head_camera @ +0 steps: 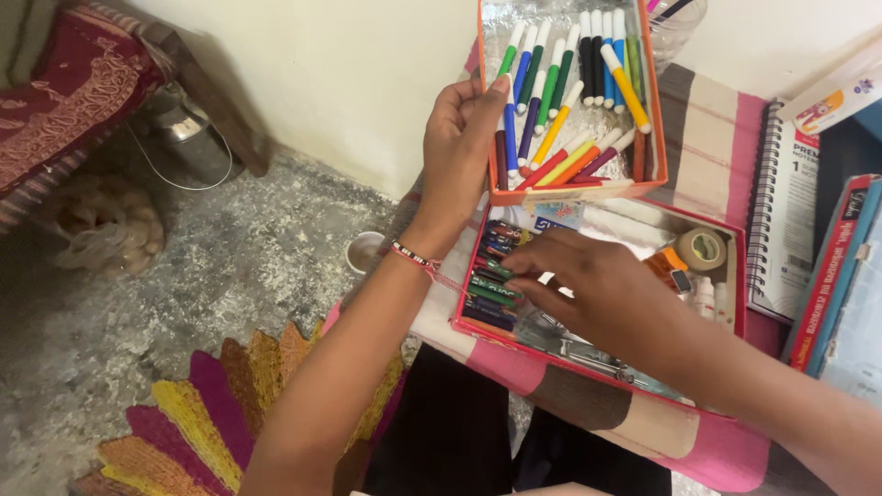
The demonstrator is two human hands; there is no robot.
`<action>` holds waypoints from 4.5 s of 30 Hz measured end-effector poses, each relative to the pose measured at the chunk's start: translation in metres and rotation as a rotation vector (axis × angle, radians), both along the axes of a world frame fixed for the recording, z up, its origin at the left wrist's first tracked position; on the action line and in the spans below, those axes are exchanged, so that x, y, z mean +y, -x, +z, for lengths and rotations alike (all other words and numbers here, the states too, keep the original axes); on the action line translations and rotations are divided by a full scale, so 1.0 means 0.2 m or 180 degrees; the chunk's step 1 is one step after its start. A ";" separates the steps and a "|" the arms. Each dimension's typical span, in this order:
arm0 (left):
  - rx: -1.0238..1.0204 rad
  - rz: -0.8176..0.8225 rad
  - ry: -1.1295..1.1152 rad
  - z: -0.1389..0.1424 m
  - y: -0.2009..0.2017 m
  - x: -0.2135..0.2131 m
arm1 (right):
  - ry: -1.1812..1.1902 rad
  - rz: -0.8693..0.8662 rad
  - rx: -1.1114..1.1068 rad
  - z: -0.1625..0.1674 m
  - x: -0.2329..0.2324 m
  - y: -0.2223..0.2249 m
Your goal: The person sits on the floor at a small table and sorts stationery items one at a time into a red tin box, placing pens, markers, crayons, an eraser, tape, a ruler and a protractor into compartments, then arranges markers in rows in the box lid.
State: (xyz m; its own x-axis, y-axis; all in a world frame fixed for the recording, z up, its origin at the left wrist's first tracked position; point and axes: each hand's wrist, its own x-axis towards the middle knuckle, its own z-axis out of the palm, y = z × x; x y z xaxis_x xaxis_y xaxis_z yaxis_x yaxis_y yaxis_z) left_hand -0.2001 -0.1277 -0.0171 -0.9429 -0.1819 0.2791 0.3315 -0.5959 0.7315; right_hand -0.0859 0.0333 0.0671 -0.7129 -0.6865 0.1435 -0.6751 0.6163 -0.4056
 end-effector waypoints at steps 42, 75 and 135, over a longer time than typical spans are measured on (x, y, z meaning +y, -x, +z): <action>0.0153 -0.0176 0.0598 0.12 -0.15 0.04 | -0.0113 -0.0446 0.0997 0.16 -0.07 0.21; -0.0031 0.0195 0.0079 0.02 -0.02 0.03 | -0.0002 -0.0235 -0.0257 0.20 0.00 0.03; 0.0445 -0.0692 0.0074 0.18 -0.14 -0.01 | 0.0464 -0.1324 0.1225 0.57 0.23 0.16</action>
State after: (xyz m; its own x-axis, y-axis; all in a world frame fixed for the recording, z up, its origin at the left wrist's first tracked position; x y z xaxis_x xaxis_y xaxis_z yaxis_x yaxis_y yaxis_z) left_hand -0.1714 -0.1300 0.0183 -0.9110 0.0289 0.4113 0.2963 -0.6478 0.7018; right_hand -0.1173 0.0798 0.1821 -0.7961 -0.3139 0.5174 -0.5039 0.8173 -0.2795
